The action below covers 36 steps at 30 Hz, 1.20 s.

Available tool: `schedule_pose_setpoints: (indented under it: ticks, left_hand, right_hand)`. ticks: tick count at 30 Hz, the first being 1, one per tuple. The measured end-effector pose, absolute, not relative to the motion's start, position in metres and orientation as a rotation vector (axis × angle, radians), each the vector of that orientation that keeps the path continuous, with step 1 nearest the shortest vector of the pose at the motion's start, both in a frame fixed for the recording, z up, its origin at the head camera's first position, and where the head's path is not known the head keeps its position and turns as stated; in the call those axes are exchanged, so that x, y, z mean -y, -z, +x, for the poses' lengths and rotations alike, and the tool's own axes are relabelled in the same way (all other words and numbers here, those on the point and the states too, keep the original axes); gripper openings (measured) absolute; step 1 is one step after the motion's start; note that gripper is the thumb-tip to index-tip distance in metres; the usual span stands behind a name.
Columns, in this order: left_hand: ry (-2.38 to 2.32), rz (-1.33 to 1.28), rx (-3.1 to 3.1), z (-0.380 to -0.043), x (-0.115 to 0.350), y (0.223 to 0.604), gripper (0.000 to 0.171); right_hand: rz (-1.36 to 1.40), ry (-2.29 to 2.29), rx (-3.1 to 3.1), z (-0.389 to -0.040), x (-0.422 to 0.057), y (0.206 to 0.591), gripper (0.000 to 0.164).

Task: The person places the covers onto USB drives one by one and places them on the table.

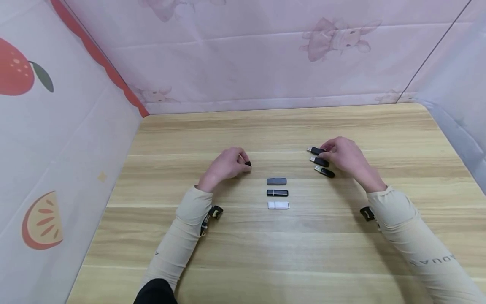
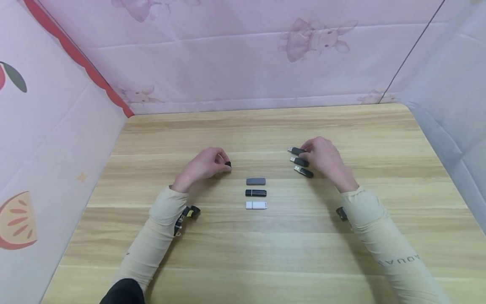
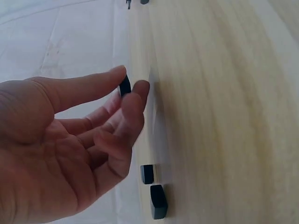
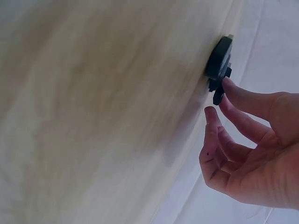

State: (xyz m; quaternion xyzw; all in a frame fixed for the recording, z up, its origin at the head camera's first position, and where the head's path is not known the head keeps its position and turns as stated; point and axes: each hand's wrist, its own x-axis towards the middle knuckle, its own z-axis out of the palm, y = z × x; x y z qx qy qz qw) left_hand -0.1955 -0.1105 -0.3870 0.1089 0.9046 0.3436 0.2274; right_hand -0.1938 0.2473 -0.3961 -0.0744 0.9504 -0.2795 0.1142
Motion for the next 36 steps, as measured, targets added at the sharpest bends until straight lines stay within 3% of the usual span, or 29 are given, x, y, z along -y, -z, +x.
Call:
schedule_pose_setpoints:
  ticks: [14,36]
  left_hand:
    - [-1.196,0.396,-2.353,-0.199,0.109,0.388,0.015]
    - [-1.337,0.275,-2.203,-0.194,0.091,0.394,0.018]
  right_hand:
    - [-0.195,0.959,-2.714,-0.185,-0.229,0.382,0.037]
    - [-0.241,1.204,-2.515,-0.175,-0.208,0.382,0.027]
